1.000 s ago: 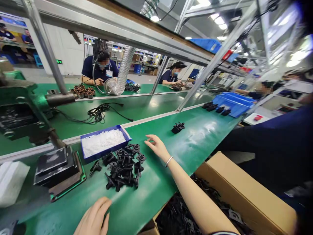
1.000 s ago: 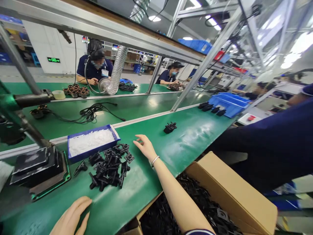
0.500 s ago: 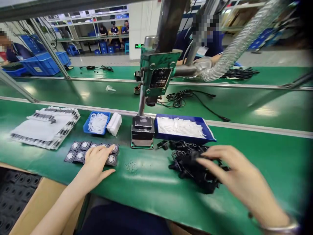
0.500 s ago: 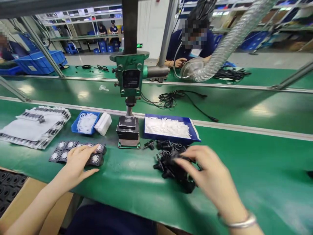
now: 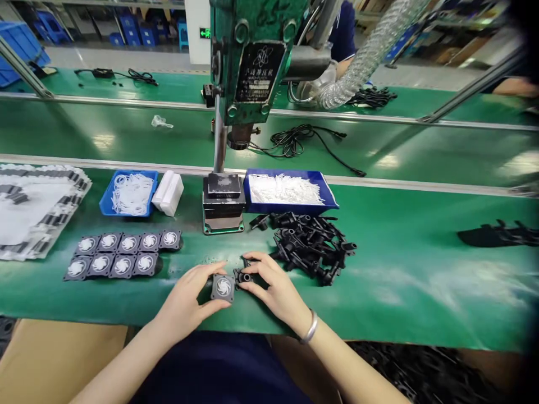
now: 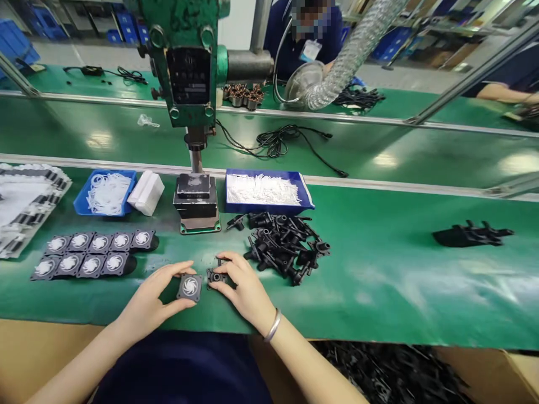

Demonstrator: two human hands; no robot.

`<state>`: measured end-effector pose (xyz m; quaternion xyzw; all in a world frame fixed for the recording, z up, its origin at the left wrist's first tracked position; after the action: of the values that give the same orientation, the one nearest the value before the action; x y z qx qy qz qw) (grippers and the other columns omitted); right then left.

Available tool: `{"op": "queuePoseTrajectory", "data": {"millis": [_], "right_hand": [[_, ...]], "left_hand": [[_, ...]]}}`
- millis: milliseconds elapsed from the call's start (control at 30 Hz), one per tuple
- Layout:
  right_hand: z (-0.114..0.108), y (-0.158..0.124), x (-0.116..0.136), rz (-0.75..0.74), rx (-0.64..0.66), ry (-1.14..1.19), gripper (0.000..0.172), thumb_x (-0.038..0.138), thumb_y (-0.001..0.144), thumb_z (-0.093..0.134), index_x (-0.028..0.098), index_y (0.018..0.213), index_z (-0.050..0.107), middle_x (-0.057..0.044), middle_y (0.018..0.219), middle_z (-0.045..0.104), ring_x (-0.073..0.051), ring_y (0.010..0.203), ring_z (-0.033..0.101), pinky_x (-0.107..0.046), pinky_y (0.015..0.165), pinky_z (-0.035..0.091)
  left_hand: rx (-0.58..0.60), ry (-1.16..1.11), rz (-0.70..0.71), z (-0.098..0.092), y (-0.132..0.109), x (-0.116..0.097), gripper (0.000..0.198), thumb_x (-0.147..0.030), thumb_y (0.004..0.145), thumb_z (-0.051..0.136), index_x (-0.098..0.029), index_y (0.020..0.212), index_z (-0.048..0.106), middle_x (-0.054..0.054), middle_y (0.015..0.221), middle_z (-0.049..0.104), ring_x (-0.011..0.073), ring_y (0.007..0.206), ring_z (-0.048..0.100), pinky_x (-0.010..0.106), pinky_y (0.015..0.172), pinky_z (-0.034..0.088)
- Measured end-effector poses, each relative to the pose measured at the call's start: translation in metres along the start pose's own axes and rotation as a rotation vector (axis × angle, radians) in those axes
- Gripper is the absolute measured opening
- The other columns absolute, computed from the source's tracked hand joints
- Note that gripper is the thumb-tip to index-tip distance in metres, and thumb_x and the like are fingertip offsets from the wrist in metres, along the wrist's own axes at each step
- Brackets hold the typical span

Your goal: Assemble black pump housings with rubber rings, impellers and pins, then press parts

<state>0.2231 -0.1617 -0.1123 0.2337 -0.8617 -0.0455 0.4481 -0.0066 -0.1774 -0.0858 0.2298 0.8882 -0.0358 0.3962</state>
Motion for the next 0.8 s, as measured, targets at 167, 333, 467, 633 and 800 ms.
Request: {"op": "queuePoseTrajectory", "data": {"millis": [167, 333, 467, 633, 800], "right_hand": [[-0.027, 0.006, 0.013, 0.01, -0.129, -0.017, 0.012, 0.022, 0.087, 0.071, 0.023, 0.097, 0.064, -0.009, 0.115, 0.064, -0.022, 0.111, 0.062, -0.04, 0.096, 0.054], [-0.032, 0.016, 0.041, -0.041, -0.064, 0.096, 0.016, 0.022, 0.085, 0.073, 0.025, 0.097, 0.063, -0.007, 0.11, 0.065, -0.022, 0.111, 0.062, -0.04, 0.095, 0.055], [-0.015, 0.02, 0.054, -0.119, 0.027, 0.157, 0.018, 0.023, 0.086, 0.073, 0.024, 0.1, 0.062, -0.007, 0.11, 0.064, -0.023, 0.113, 0.061, -0.039, 0.094, 0.055], [-0.007, 0.022, 0.054, -0.151, 0.038, 0.117, 0.017, 0.024, 0.089, 0.069, 0.024, 0.104, 0.061, -0.008, 0.109, 0.063, -0.023, 0.113, 0.059, -0.04, 0.093, 0.055], [-0.004, 0.021, 0.052, -0.187, 0.045, 0.109, 0.017, 0.024, 0.091, 0.067, 0.022, 0.106, 0.059, -0.008, 0.104, 0.064, -0.023, 0.114, 0.059, -0.042, 0.096, 0.053]], "left_hand": [[-0.082, -0.191, -0.061, 0.026, 0.001, 0.001, 0.057, -0.027, 0.082, 0.076, -0.027, 0.132, 0.047, 0.005, 0.119, 0.07, 0.0223, 0.11, 0.068, 0.04, 0.098, 0.055], [-0.095, -0.247, -0.059, 0.03, -0.001, 0.007, 0.056, -0.03, 0.082, 0.076, -0.025, 0.131, 0.049, 0.008, 0.118, 0.07, 0.0242, 0.108, 0.069, 0.042, 0.097, 0.056], [-0.089, -0.262, -0.024, 0.029, 0.001, 0.008, 0.052, -0.028, 0.084, 0.071, -0.025, 0.131, 0.048, 0.009, 0.122, 0.068, 0.0233, 0.109, 0.069, 0.038, 0.095, 0.058], [-0.107, -0.233, -0.017, 0.029, 0.001, 0.007, 0.048, -0.027, 0.086, 0.069, -0.025, 0.129, 0.049, 0.009, 0.122, 0.068, 0.0229, 0.107, 0.07, 0.037, 0.093, 0.059], [-0.088, -0.228, -0.002, 0.029, 0.0, 0.006, 0.048, -0.029, 0.087, 0.069, -0.026, 0.131, 0.048, 0.008, 0.123, 0.067, 0.0217, 0.108, 0.068, 0.036, 0.093, 0.058]]}}
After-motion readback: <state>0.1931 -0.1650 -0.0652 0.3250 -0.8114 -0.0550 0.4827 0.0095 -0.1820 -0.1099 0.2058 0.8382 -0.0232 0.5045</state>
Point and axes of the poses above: each hand's wrist, its own y-axis towards the middle knuckle, its own z-axis out of the palm, x = y × z, the point moved 2 cm from there along y, towards the middle knuckle
